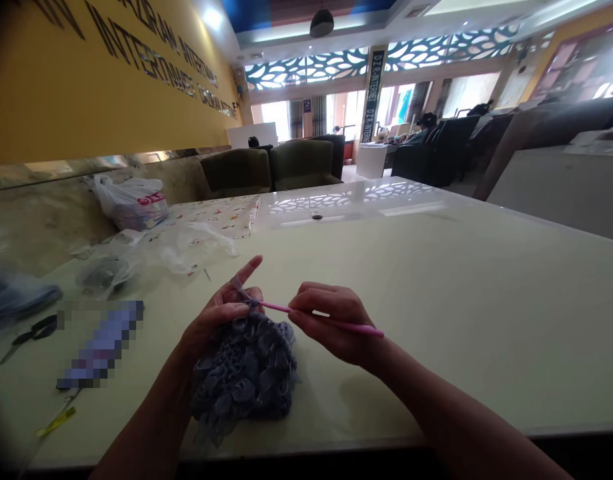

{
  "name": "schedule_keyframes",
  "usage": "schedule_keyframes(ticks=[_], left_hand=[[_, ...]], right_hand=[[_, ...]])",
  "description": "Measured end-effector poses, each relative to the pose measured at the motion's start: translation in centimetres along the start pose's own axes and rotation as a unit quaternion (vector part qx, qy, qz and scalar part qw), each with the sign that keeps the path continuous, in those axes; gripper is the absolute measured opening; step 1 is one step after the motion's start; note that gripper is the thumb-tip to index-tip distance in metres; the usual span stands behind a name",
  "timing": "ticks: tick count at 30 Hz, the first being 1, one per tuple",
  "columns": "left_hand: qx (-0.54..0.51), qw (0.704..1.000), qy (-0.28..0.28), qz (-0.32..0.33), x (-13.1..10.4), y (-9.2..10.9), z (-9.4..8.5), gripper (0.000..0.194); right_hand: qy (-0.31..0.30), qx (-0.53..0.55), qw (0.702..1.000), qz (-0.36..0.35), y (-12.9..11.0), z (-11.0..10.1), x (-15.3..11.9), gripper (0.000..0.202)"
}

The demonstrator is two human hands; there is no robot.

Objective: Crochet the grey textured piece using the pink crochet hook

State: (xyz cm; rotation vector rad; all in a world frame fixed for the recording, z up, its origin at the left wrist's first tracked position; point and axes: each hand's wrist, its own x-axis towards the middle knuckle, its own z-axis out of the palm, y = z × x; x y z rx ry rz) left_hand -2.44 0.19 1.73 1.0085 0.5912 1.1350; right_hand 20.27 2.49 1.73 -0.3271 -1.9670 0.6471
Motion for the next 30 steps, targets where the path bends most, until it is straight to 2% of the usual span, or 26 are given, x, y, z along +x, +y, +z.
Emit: schedule_keyframes(ticks=[4, 6, 9, 11, 12, 15, 17, 19, 22, 25, 27, 30], left_hand=[[0.017, 1.0, 0.024, 0.006, 0.1, -0.2, 0.5, 0.081], [0.041, 0.998, 0.043, 0.007, 0.1, -0.5, 1.1, 0.081], [0.104, 0.992, 0.075, 0.002, 0.2, -1.4, 2.2, 0.08], [0.153, 0.982, 0.106, 0.013, 0.3, -2.1, 2.8, 0.081], [0.18, 0.975, 0.127, 0.027, 0.3, -2.5, 3.0, 0.079], [0.261, 0.947, 0.174, 0.07, 0.2, -3.1, 3.2, 0.052], [0.282, 0.94, 0.173, 0.084, 0.2, -3.2, 3.1, 0.027], [0.273, 0.943, 0.162, 0.099, 0.1, -3.1, 2.8, 0.016], [0.265, 0.937, 0.196, 0.113, 0.2, -3.0, 2.6, 0.02], [0.222, 0.938, 0.254, 0.081, 0.4, -3.3, 2.6, 0.033], [0.173, 0.945, 0.271, 0.058, 0.6, -3.5, 2.4, 0.05], [0.11, 0.952, 0.279, 0.062, 0.9, -3.3, 1.9, 0.056]], right_hand=[[-0.009, 0.144, 0.985, 0.09, 0.8, -0.2, -0.1, 0.016], [-0.004, 0.145, 0.985, 0.092, 1.0, 0.2, -0.2, 0.015], [0.014, -0.041, 0.999, -0.003, 0.9, 1.4, -0.1, 0.013], [0.037, -0.187, 0.98, -0.063, 0.8, 2.1, -0.2, 0.014], [0.047, -0.239, 0.968, -0.067, 0.8, 2.4, -0.3, 0.015], [0.051, -0.283, 0.957, 0.031, 0.9, 3.0, -0.7, 0.017], [0.066, -0.263, 0.959, 0.079, 0.9, 3.1, -0.9, 0.016], [0.108, -0.244, 0.96, 0.09, 0.7, 3.1, -1.0, 0.013], [0.149, -0.22, 0.96, 0.088, 0.3, 3.0, -1.0, 0.01], [0.138, -0.197, 0.968, 0.073, 0.0, 3.2, -1.0, 0.01], [0.127, -0.187, 0.972, 0.061, -0.1, 3.2, -1.2, 0.01], [0.127, -0.163, 0.975, 0.081, -0.1, 3.2, -1.2, 0.01]])
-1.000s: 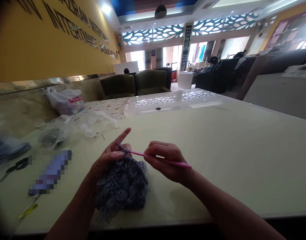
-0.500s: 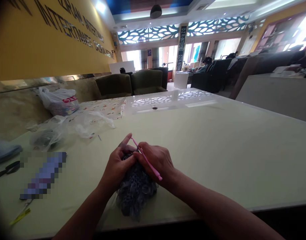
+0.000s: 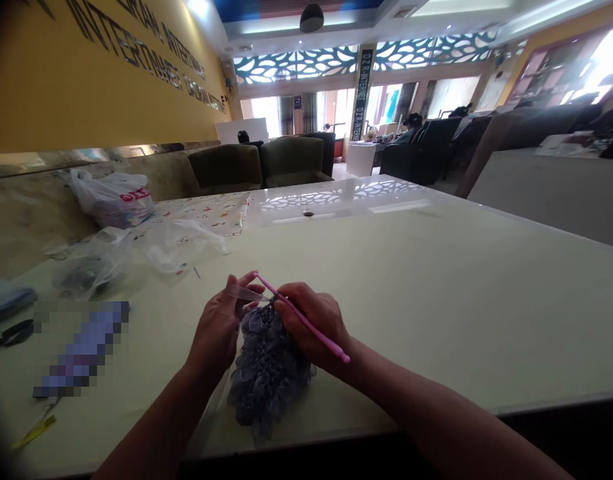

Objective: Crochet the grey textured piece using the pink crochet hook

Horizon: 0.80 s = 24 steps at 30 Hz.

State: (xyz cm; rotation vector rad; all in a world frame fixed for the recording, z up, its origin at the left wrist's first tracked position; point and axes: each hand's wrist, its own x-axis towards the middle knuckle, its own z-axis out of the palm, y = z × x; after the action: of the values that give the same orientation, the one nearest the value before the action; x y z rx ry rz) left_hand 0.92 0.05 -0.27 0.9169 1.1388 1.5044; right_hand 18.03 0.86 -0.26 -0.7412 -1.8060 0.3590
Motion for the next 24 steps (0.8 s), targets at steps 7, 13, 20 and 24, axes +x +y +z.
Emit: schedule_keyframes(ticks=[7, 13, 20, 24], left_hand=[[-0.164, 0.961, -0.169, -0.143, -0.5, 1.8, -0.4, 0.072], [-0.04, 0.971, -0.226, -0.073, -0.9, 1.4, -0.7, 0.073], [0.071, 0.958, -0.272, -0.061, -0.2, 1.7, -1.3, 0.075], [0.076, 0.946, -0.298, -0.103, -0.3, 2.6, -1.5, 0.105]], right_hand=[[-0.025, 0.054, 0.998, 0.033, 0.9, -0.1, 0.4, 0.011], [-0.052, 0.081, 0.995, -0.04, 0.8, -0.1, 0.8, 0.009], [-0.086, 0.082, 0.983, -0.142, 0.5, -0.9, 1.3, 0.011], [-0.176, 0.15, 0.959, -0.165, 1.1, -1.6, 2.1, 0.016]])
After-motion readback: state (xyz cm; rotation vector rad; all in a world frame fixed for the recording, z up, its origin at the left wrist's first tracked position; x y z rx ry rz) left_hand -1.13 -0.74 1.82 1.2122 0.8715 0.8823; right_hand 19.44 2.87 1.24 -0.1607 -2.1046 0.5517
